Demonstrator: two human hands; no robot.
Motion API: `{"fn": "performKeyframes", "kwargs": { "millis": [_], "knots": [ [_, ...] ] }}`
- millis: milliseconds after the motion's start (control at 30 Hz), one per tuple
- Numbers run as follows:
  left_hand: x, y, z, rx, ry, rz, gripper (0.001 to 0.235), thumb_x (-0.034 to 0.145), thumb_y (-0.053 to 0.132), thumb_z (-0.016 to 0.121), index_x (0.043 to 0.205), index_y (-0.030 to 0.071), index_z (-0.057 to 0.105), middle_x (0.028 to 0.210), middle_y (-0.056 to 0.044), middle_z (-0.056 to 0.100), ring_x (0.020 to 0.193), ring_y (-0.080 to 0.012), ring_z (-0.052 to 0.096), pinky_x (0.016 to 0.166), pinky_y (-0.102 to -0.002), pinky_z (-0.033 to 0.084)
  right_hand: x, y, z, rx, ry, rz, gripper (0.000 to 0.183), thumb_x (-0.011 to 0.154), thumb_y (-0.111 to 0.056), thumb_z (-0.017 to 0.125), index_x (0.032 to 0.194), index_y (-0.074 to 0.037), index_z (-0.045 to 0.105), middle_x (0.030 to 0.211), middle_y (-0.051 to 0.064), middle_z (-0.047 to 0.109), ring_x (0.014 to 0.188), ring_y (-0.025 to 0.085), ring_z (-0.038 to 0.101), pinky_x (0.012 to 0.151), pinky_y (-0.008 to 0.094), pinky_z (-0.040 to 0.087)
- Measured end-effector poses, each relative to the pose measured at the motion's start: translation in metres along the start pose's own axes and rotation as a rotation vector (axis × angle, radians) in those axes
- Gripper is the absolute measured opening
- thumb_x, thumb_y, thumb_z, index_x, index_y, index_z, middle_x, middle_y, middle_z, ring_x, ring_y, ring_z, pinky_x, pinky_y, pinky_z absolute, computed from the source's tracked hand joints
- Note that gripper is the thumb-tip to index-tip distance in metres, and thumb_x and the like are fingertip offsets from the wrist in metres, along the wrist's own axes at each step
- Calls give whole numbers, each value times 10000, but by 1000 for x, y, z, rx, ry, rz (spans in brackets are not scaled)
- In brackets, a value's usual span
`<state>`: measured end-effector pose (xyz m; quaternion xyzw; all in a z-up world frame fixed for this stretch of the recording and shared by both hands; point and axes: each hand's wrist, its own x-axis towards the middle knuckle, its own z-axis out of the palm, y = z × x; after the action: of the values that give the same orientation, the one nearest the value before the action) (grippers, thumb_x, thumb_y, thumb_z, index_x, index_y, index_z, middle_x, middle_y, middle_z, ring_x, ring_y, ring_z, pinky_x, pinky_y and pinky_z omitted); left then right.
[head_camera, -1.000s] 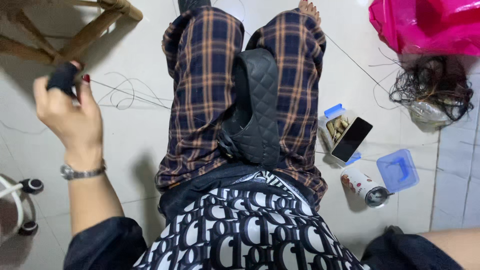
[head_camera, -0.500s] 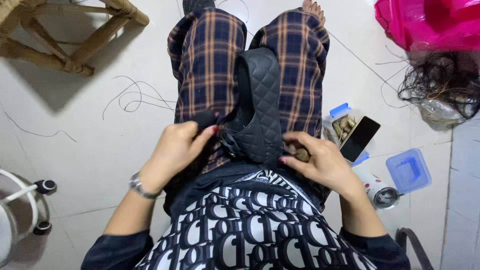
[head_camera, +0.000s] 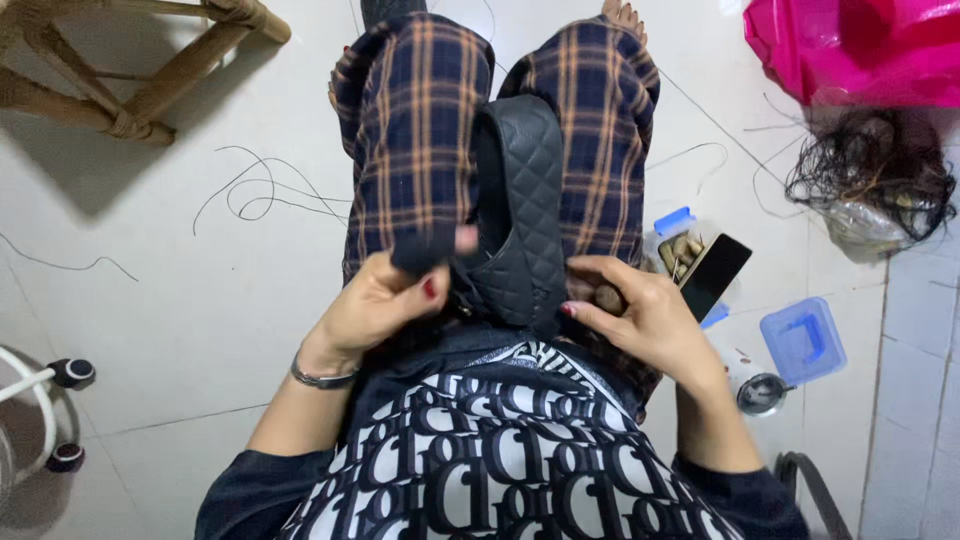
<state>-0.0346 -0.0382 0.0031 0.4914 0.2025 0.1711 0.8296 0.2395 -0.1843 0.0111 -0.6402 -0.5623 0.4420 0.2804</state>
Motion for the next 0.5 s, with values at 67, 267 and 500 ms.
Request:
{"fn": "performKeyframes", "kwargs": {
  "millis": [67,267,500],
  "knots": [
    [7,20,6,766,337,137,281,914,254,738,1107,50,742,991,-105,710,912,-288,717,753,-335,561,-10,23,7,-109,148,145,237,775,-249,864,975,-150,783,891,43,809,869,280,768,738,375,581],
    [-64,0,-38,1048,114,-191,489,927,339,724,574,15,625,624,-126,564,628,-385,639,572,-428,497,4,4,28,23,254,214,93,799,-179,851,750,-151,778,555,48,693,479,133,566,483,269,447],
    [-80,-11,-38,562,28,-316,420,917,238,715,527,83,698,565,-68,640,562,-217,653,585,-349,517,3,24,29,249,281,239,69,760,-57,834,744,-82,771,469,-26,588,484,46,431,429,194,304]
  ]
}}
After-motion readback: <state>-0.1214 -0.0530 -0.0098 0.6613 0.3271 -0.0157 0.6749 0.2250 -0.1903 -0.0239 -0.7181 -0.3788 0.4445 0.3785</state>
